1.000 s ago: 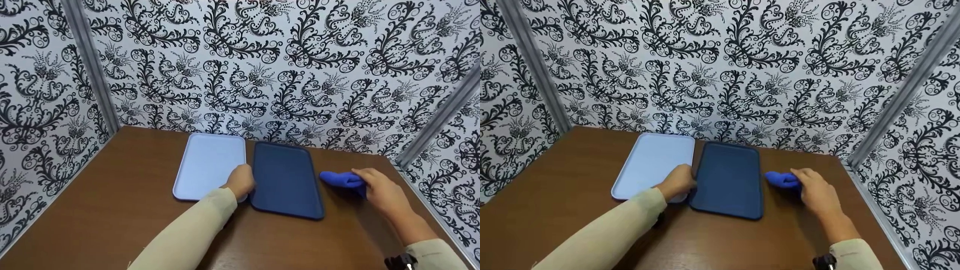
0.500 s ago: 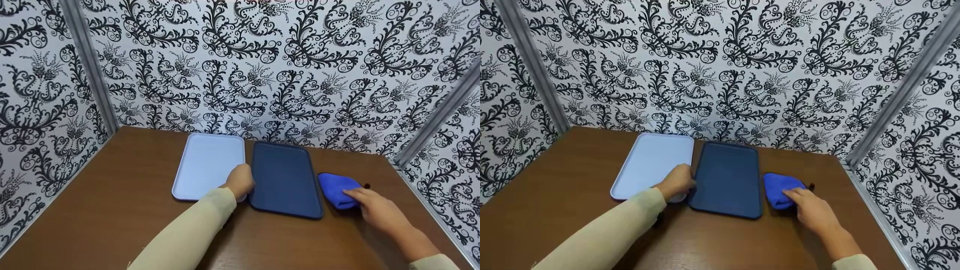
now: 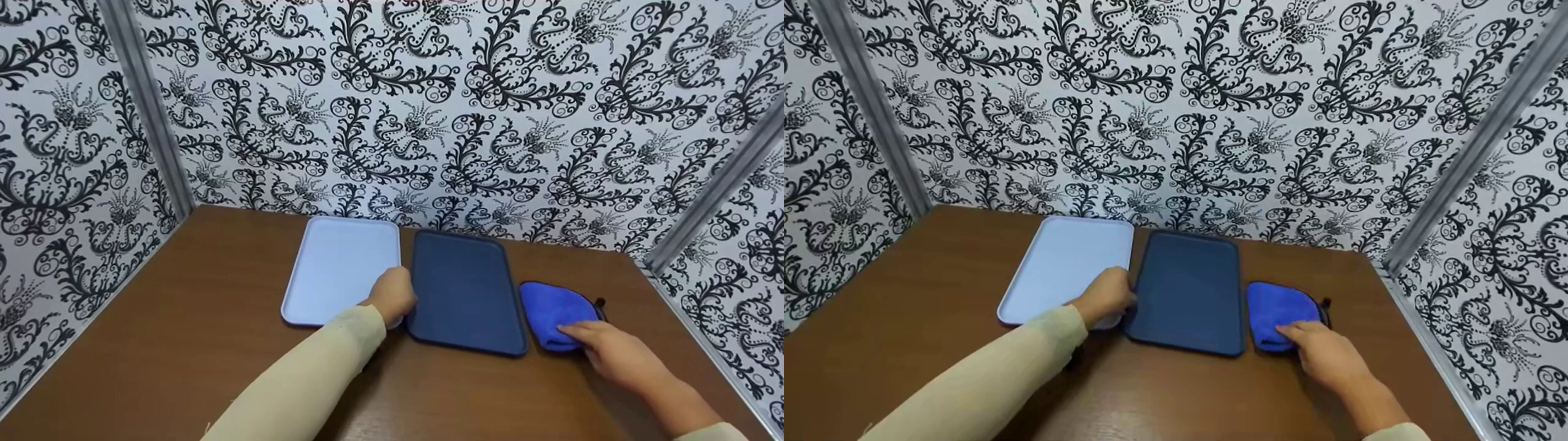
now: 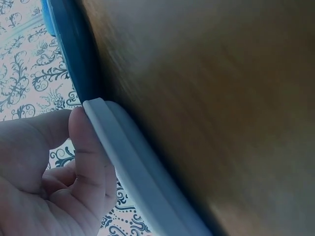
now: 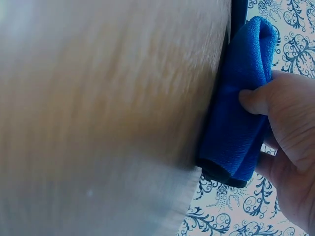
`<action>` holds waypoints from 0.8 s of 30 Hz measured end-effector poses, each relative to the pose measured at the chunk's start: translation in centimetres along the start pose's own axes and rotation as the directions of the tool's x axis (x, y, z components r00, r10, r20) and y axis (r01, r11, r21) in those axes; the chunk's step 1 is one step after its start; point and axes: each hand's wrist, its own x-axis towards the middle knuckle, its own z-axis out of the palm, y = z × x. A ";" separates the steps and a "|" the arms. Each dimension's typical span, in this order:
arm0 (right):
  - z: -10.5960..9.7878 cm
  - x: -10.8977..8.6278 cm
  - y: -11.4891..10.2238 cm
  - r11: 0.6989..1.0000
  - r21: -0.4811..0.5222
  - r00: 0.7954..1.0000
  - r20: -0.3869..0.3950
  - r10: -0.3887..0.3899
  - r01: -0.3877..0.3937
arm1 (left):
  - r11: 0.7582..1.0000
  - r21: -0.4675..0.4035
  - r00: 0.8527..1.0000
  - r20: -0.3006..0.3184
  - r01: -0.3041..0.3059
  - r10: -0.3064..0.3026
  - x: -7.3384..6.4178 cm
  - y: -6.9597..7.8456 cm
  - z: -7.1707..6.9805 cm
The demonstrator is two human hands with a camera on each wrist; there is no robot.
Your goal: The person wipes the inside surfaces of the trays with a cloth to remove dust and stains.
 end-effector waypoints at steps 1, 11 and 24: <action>0.0 0.0 0.0 1.000 -0.003 1.000 0.009 -0.001 0.001 | 1.000 -0.004 1.000 0.002 0.002 -0.002 0.0 0.0 0.0; -1.4 0.9 -1.6 1.000 0.007 0.982 0.189 0.020 -0.022 | 0.995 -0.083 0.995 0.083 0.057 -0.050 -0.6 -0.2 -0.6; -7.0 7.9 -2.8 0.982 0.143 0.915 0.401 0.053 -0.120 | 0.980 0.171 0.994 -0.033 0.106 -0.102 0.2 -0.1 -4.2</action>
